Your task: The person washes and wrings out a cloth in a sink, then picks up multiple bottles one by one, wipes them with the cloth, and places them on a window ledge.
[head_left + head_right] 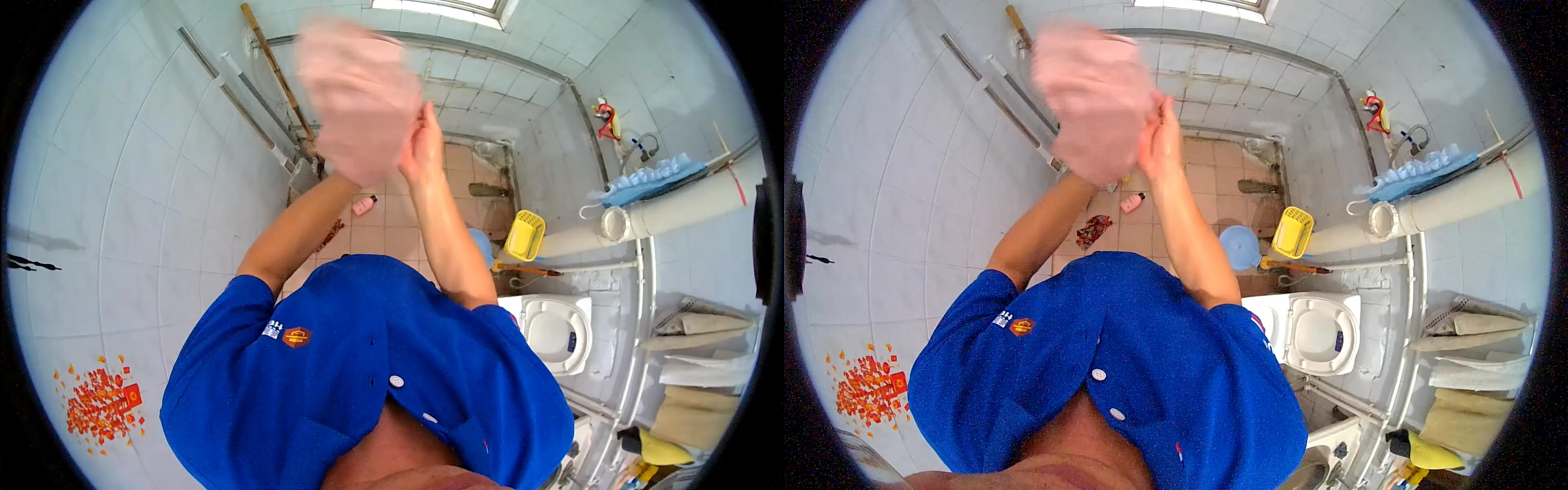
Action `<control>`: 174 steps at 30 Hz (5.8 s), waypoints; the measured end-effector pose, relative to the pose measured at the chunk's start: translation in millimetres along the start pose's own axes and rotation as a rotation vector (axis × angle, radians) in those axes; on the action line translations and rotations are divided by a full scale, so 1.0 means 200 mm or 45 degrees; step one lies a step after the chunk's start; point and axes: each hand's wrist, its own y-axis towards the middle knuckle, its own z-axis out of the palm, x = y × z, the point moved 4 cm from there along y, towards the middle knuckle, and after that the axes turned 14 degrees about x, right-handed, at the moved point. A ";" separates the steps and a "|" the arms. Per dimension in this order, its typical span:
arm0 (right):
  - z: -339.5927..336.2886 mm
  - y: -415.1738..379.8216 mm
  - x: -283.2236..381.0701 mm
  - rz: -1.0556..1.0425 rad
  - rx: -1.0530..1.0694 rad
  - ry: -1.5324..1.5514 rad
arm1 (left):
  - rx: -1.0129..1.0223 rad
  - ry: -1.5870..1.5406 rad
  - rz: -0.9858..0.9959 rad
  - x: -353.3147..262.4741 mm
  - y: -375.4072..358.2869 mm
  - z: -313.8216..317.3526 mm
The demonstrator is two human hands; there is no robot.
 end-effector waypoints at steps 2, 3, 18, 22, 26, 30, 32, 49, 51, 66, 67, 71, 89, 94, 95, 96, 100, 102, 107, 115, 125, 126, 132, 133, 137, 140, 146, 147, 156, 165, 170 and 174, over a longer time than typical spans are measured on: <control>0.06 -0.06 -0.08 0.114 0.084 0.235 | 0.023 -0.511 0.134 -0.07 -0.01 0.05; 0.09 -0.07 -0.11 0.168 0.130 0.352 | 0.034 -0.613 0.172 -0.08 -0.01 0.05; -0.11 -0.21 -0.07 0.183 0.299 -0.113 | 0.393 -3.922 0.391 -0.14 0.25 0.10; -0.22 -0.13 0.01 0.344 0.209 0.254 | 0.829 -3.773 0.302 -0.30 0.15 0.17; -0.40 0.02 0.06 0.528 0.012 0.362 | 0.769 -3.769 0.017 -0.18 -0.08 0.31; 0.05 0.09 0.44 0.156 0.711 -0.999 | 0.528 -3.497 -0.363 -0.39 -0.07 0.20; -0.06 0.17 0.35 0.293 0.940 -1.314 | 0.616 -2.737 -0.302 -0.38 -0.05 0.27; -0.22 0.47 0.37 0.303 0.084 0.761 | 0.301 -1.415 -0.176 -0.52 -0.09 0.26; -0.26 0.54 0.41 0.130 -0.031 0.414 | 0.476 -2.562 -0.286 -0.64 -0.07 0.32; -0.37 0.10 0.49 -0.037 0.277 -0.548 | 0.113 -1.790 -0.400 -0.62 0.11 0.18; -0.32 0.06 0.49 -0.161 0.332 -0.651 | 0.165 -1.743 -0.523 -0.61 0.15 0.20; -0.29 0.00 0.52 -0.370 0.662 -0.574 | 0.598 -1.186 -0.988 -0.64 0.33 0.24; -0.54 -0.13 0.98 -0.585 0.840 -1.939 | 0.245 -2.260 -0.499 -0.24 0.10 0.23; -0.67 -0.14 0.98 -0.488 0.572 -2.083 | 0.023 -2.408 -0.504 -0.20 -0.02 0.26; -0.71 -0.15 0.96 -0.478 0.565 -2.059 | -0.021 -2.404 -0.514 -0.19 -0.04 0.27; -0.74 -0.15 0.93 -0.468 0.561 -2.033 | -0.065 -2.394 -0.527 -0.16 -0.06 0.28; -0.83 -0.11 0.81 -0.196 0.348 -1.817 | -0.238 -2.217 -0.580 -0.05 -0.15 0.32; -0.96 -0.11 0.75 0.066 0.121 -1.659 | -0.229 -1.984 -0.616 0.04 -0.19 0.34; -0.99 -0.10 0.70 0.232 0.006 -0.911 | 0.004 -0.566 -0.540 0.10 -0.03 0.16; -0.64 0.04 0.40 0.382 0.215 0.271 | 0.122 -0.430 0.561 -0.67 0.34 0.29; -0.45 0.22 0.16 0.374 0.242 0.520 | 0.369 -3.397 0.195 -0.08 0.60 0.29; -0.41 0.23 0.11 0.379 0.246 0.531 | 0.463 -3.626 0.273 -0.12 0.63 0.31; -0.31 0.34 -0.02 0.381 0.205 0.560 | 0.968 -3.575 0.008 -0.07 0.51 0.52; -0.31 0.36 -0.02 0.371 0.203 0.557 | 1.073 -3.418 0.052 -0.02 0.47 0.50; -0.37 0.48 -0.05 0.273 0.123 0.517 | 0.750 -2.177 -0.161 0.20 0.30 0.59; -0.27 0.53 -0.08 0.105 0.043 0.494 | 0.270 -1.931 -0.596 0.23 0.25 0.61; -0.14 0.58 0.03 0.161 0.077 0.576 | 0.797 -2.783 -0.465 0.31 0.29 0.77; -0.14 0.59 0.06 0.228 0.230 0.752 | 0.804 -2.782 -0.459 0.33 0.32 0.72; -0.28 0.76 0.20 -0.006 0.179 -0.105 | 0.380 -1.634 -0.287 0.44 0.67 0.43; -0.14 0.88 0.36 -0.601 0.293 -1.628 | 0.530 -2.936 -0.412 -0.03 0.83 0.54; -0.11 1.02 0.50 -0.739 0.324 -1.735 | 0.301 -2.814 -0.450 -0.18 1.08 0.52; -0.10 1.13 0.62 -0.733 0.377 -1.785 | 0.291 -2.952 -0.139 -0.20 1.21 0.56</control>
